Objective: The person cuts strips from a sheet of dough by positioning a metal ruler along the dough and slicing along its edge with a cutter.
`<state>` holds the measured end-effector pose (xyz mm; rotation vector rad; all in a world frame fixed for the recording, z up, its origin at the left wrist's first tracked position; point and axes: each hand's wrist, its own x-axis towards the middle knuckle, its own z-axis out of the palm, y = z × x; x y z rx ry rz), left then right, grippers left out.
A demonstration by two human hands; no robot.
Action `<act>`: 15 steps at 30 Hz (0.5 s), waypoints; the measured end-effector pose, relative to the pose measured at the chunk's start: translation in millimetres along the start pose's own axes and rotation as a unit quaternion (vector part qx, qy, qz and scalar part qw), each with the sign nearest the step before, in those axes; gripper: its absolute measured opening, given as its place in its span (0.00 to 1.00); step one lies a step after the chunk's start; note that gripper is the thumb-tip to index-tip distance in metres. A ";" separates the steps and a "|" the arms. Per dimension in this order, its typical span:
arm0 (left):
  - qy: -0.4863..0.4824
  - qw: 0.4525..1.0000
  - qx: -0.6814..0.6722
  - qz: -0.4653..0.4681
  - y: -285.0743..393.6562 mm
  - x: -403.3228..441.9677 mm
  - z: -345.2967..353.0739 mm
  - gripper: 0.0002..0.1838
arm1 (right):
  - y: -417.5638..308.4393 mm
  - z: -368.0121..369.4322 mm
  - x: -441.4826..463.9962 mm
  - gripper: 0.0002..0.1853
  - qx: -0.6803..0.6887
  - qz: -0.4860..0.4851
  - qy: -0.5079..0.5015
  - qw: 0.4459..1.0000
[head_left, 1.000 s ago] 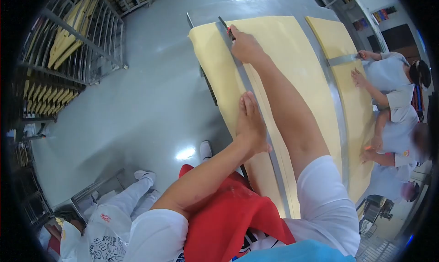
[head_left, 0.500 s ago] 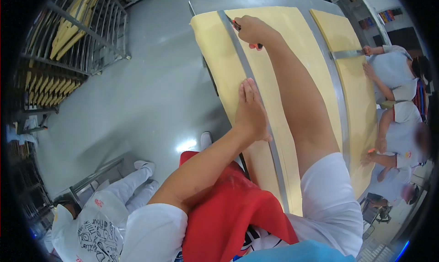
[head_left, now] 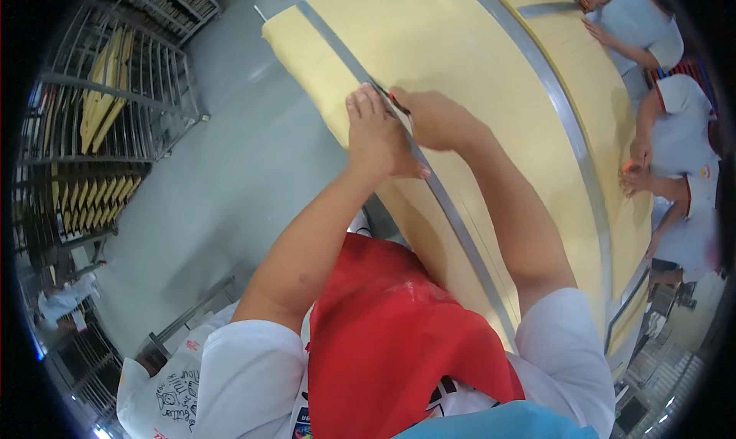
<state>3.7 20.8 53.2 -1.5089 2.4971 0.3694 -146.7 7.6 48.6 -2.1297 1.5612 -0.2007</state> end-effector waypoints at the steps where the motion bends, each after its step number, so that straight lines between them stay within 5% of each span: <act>1: -0.011 1.000 0.001 -0.016 1.3 2.0 -0.9 0.81 | -7.4 -8.6 -22.9 0.28 0.002 0.005 0.004 1.000; 3: -0.014 0.999 0.026 -0.021 3.2 4.4 1.5 0.82 | -26.5 -23.4 -73.1 0.31 0.014 0.104 -0.106 0.989; 6: -0.013 0.998 0.059 -0.032 5.0 6.3 2.5 0.83 | -36.4 -23.5 -116.6 0.31 0.008 0.169 -0.134 0.976; 15: 0.047 0.998 0.047 -0.016 54.9 -51.4 32.1 0.79 | -4.2 0.3 -118.8 0.13 0.000 0.024 -0.022 0.999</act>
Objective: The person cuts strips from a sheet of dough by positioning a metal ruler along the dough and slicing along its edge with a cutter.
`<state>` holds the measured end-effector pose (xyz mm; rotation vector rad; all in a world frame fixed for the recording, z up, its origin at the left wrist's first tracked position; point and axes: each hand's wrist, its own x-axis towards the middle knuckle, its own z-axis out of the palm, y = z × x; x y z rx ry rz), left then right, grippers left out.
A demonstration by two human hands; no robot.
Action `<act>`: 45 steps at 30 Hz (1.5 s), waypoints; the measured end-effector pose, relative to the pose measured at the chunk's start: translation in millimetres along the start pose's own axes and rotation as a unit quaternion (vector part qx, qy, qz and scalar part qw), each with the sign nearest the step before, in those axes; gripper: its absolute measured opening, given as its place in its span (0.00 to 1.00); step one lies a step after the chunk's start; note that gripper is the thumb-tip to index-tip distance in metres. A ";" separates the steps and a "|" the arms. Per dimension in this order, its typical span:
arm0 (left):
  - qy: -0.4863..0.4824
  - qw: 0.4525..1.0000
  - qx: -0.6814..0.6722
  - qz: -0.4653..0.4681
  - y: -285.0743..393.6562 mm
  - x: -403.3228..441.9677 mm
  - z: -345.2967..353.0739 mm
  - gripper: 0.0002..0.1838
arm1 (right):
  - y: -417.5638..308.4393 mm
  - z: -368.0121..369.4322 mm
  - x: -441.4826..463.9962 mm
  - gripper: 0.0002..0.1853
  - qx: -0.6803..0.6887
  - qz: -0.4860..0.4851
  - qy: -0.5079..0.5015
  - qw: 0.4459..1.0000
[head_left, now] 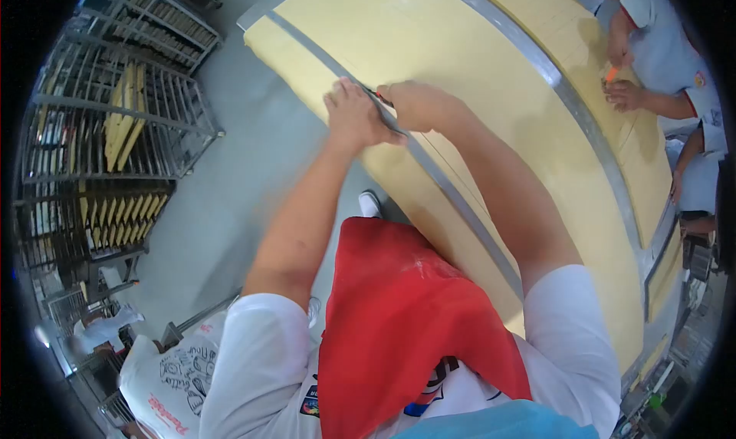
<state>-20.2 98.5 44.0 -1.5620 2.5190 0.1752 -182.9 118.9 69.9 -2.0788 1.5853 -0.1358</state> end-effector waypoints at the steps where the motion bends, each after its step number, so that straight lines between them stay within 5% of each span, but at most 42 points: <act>1: -0.006 1.000 -0.014 0.003 15.4 -12.1 1.3 0.79 | -1.1 0.8 -0.5 0.12 0.016 0.023 -0.020 0.999; 6: -0.028 0.999 -0.003 -0.023 36.7 -24.9 10.1 0.81 | -5.5 2.5 -21.6 0.12 0.021 0.025 -0.017 0.999; 17: -0.105 0.993 0.037 -0.031 49.1 -15.0 -12.0 0.59 | -15.5 11.2 -215.6 0.25 0.031 0.153 -0.101 0.983; 27: -0.125 0.989 0.072 0.034 111.1 -73.1 0.1 0.61 | -13.8 21.9 -238.7 0.32 0.018 0.139 -0.070 0.988; 30: -0.113 0.993 0.036 -0.001 128.8 -84.5 4.1 0.49 | -11.8 28.7 -248.2 0.32 0.019 0.137 -0.058 0.989; 36: -0.154 0.987 0.035 -0.035 137.6 -73.1 6.9 0.43 | -4.8 42.2 -349.5 0.34 0.054 0.168 -0.067 0.982; 39: -0.158 0.984 0.073 -0.034 137.8 -67.8 9.3 0.53 | -2.2 52.8 -392.5 0.33 0.046 0.198 -0.083 0.976; 41: -0.184 0.980 0.074 -0.021 126.4 -52.2 22.8 0.50 | 0.6 59.7 -412.6 0.32 0.041 0.196 -0.071 0.977; 45: -0.187 0.973 0.138 0.015 171.4 -101.5 18.0 0.52 | 16.9 71.7 -410.6 0.25 0.042 0.103 0.013 0.994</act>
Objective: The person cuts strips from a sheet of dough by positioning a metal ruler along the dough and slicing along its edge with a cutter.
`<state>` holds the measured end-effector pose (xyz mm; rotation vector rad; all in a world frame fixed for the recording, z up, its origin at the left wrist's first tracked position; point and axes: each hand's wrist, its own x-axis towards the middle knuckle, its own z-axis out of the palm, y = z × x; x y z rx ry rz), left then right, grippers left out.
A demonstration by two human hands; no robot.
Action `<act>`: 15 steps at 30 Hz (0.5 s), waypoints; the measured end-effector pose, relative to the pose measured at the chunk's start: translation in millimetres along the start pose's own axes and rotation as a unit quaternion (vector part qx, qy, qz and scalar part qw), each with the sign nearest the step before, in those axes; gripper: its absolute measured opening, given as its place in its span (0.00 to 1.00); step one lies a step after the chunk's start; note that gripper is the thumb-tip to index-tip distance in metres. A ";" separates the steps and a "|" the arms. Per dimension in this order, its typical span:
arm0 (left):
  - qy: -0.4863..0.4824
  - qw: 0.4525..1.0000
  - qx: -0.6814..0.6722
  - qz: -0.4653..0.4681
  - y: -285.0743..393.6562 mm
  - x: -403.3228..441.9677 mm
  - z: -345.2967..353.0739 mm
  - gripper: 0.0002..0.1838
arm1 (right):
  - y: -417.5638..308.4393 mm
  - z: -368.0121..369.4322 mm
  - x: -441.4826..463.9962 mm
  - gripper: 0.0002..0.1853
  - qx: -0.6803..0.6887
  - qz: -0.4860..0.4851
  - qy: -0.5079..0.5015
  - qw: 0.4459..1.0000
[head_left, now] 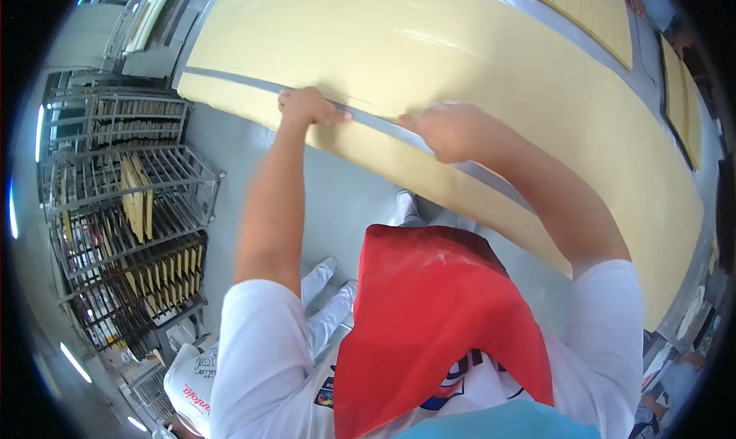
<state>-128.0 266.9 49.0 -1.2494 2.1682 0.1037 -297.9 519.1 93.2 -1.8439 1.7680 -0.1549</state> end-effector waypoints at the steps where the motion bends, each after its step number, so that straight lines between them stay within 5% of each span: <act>1: 0.017 1.000 0.026 -0.004 18.5 -8.5 9.6 0.52 | 0.0 3.1 1.2 0.23 -0.024 -0.001 -0.005 1.000; 4: -0.001 0.998 0.062 -0.004 61.1 -32.0 25.0 0.51 | 5.3 8.1 -8.1 0.35 -0.027 0.022 -0.021 0.999; 9: -0.009 0.991 0.093 0.092 60.3 -20.3 34.9 0.42 | 33.9 12.6 -97.8 0.36 0.019 0.036 -0.050 0.998; 11: -0.006 0.994 0.095 0.056 70.9 -38.2 18.0 0.39 | 42.4 6.6 -137.6 0.37 0.039 0.049 -0.072 0.995; 15: -0.029 0.996 0.051 0.074 70.9 -40.0 15.5 0.43 | 59.7 17.5 -213.3 0.37 0.019 0.132 -0.110 0.985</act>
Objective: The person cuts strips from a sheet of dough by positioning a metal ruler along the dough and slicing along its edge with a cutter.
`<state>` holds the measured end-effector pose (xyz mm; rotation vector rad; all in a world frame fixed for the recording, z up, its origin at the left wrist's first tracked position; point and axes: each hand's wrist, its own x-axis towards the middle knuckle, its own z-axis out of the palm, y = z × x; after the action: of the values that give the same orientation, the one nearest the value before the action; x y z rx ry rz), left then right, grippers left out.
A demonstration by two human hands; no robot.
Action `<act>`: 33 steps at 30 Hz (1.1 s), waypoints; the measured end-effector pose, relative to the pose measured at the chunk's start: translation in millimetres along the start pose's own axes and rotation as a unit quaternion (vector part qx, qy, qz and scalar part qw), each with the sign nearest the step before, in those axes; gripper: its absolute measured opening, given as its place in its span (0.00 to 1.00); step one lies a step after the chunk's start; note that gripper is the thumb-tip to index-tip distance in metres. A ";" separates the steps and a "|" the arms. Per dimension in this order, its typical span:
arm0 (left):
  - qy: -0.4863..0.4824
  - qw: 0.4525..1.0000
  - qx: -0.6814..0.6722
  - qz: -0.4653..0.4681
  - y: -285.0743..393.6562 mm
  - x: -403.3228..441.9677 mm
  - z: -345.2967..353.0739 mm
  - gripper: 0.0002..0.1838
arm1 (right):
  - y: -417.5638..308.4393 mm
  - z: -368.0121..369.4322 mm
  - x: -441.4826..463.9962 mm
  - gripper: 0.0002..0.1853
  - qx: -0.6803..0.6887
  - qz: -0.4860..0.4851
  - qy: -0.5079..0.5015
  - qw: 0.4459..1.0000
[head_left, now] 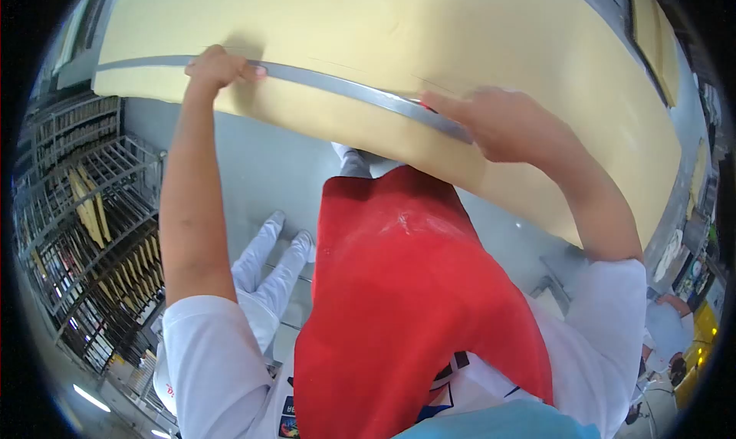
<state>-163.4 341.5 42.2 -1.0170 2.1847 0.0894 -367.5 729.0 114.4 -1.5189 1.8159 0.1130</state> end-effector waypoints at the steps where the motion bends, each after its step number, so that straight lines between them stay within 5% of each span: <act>1: 0.026 0.998 -0.047 -0.035 -3.4 3.2 2.7 0.47 | 9.7 6.7 -15.2 0.37 -0.018 0.014 0.012 1.000; 5: 0.069 0.983 -0.144 -0.092 -8.4 7.4 9.0 0.56 | 31.7 19.9 -67.7 0.38 -0.032 0.011 0.033 0.999; 23: 0.062 0.978 -0.173 -0.103 -6.4 2.1 4.3 0.58 | 43.2 35.5 -116.1 0.42 -0.104 0.100 -0.009 0.990; 28: 0.026 0.993 -0.093 -0.061 -13.2 14.1 8.9 0.56 | 41.3 31.8 -119.7 0.39 -0.047 0.131 0.004 0.990; 31: 0.027 0.989 0.142 0.037 -5.5 12.8 17.0 0.48 | 48.3 21.3 -137.3 0.34 0.041 0.055 0.096 0.993; 33: 0.062 0.997 0.035 0.004 1.5 -4.3 13.5 0.53 | 45.8 12.0 -140.2 0.33 0.151 0.051 0.138 0.978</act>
<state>-154.8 349.9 34.6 -0.9988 2.2881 -0.0471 -400.2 862.0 170.5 -1.2728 2.0203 -0.3268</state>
